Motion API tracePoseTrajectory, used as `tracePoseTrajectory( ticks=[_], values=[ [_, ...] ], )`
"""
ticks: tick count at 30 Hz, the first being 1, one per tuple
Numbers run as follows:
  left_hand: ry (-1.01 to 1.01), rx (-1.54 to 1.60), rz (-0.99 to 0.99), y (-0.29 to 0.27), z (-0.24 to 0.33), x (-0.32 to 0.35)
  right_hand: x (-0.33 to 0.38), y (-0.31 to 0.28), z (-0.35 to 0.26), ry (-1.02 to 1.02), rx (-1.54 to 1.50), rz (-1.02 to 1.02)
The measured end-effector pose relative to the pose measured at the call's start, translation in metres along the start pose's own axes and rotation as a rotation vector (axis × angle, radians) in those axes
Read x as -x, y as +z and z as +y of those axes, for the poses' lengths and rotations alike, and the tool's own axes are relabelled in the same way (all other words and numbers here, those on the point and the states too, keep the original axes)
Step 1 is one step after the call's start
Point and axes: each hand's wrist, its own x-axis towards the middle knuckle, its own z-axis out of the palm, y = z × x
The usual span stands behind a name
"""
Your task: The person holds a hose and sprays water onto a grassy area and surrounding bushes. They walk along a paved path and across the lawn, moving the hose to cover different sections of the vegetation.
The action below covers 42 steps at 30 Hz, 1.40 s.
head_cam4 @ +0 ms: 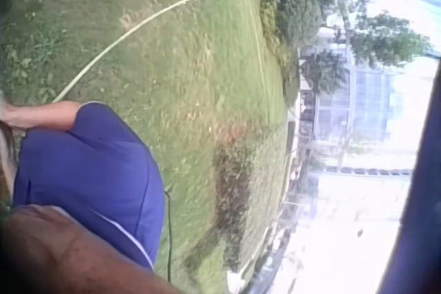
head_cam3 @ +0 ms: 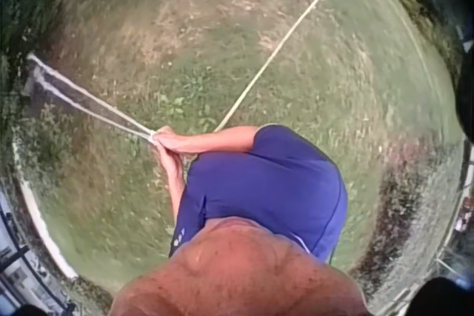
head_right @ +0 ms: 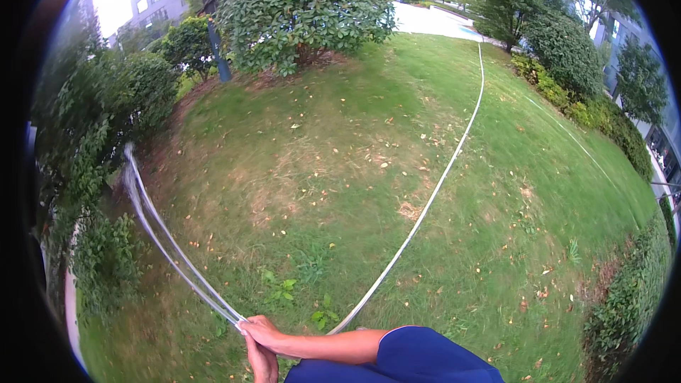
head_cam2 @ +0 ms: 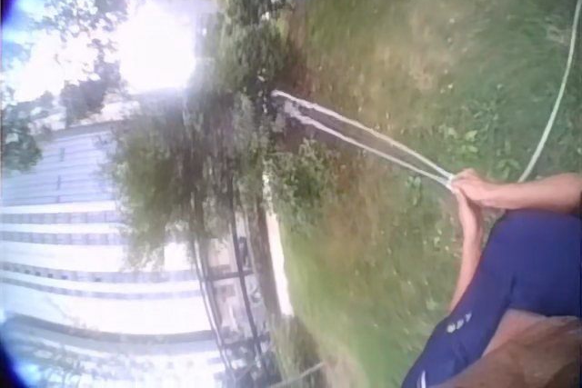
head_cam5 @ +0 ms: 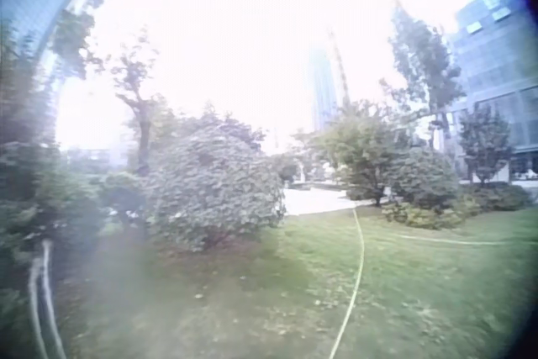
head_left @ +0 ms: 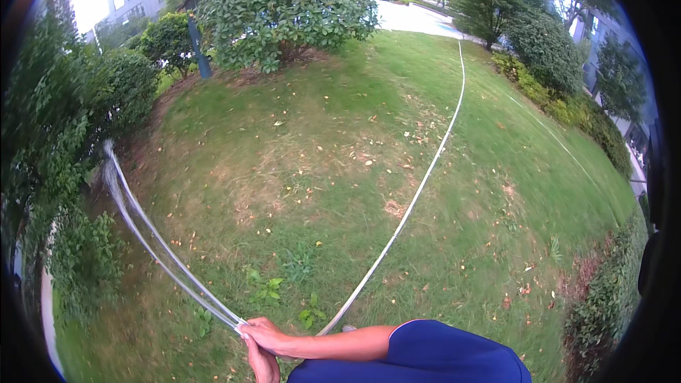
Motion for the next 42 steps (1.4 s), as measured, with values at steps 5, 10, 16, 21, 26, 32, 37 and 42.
tracePoseTrajectory(
  ticks=[5,10,16,21,26,32,37,42],
  values=[
    [-0.12,-0.146,0.012,-0.009,0.014,0.01,-0.015,0.003,0.001,0.079,0.187,-0.037],
    [-0.065,-0.054,0.13,-0.012,0.028,-0.002,-0.015,-0.016,0.0,-0.042,0.318,-0.248],
    [-0.041,0.174,0.144,-0.046,0.064,0.01,-0.002,-0.033,0.05,0.233,0.458,-0.693],
    [-0.061,0.237,0.107,-0.051,0.056,0.014,0.014,-0.012,0.059,0.291,0.85,-0.715],
    [0.032,0.283,0.111,-0.056,0.061,0.018,0.016,-0.011,0.074,0.171,0.967,-0.651],
    [0.104,0.221,0.212,-0.028,0.054,0.016,0.024,-0.027,0.076,0.128,0.838,-0.593],
    [-0.016,0.108,0.075,-0.011,0.048,0.011,0.028,-0.043,0.073,0.152,0.844,-0.566],
    [-0.06,0.021,0.01,-0.005,0.043,0.011,0.036,-0.049,0.073,0.19,0.781,-0.56]
  ],
)
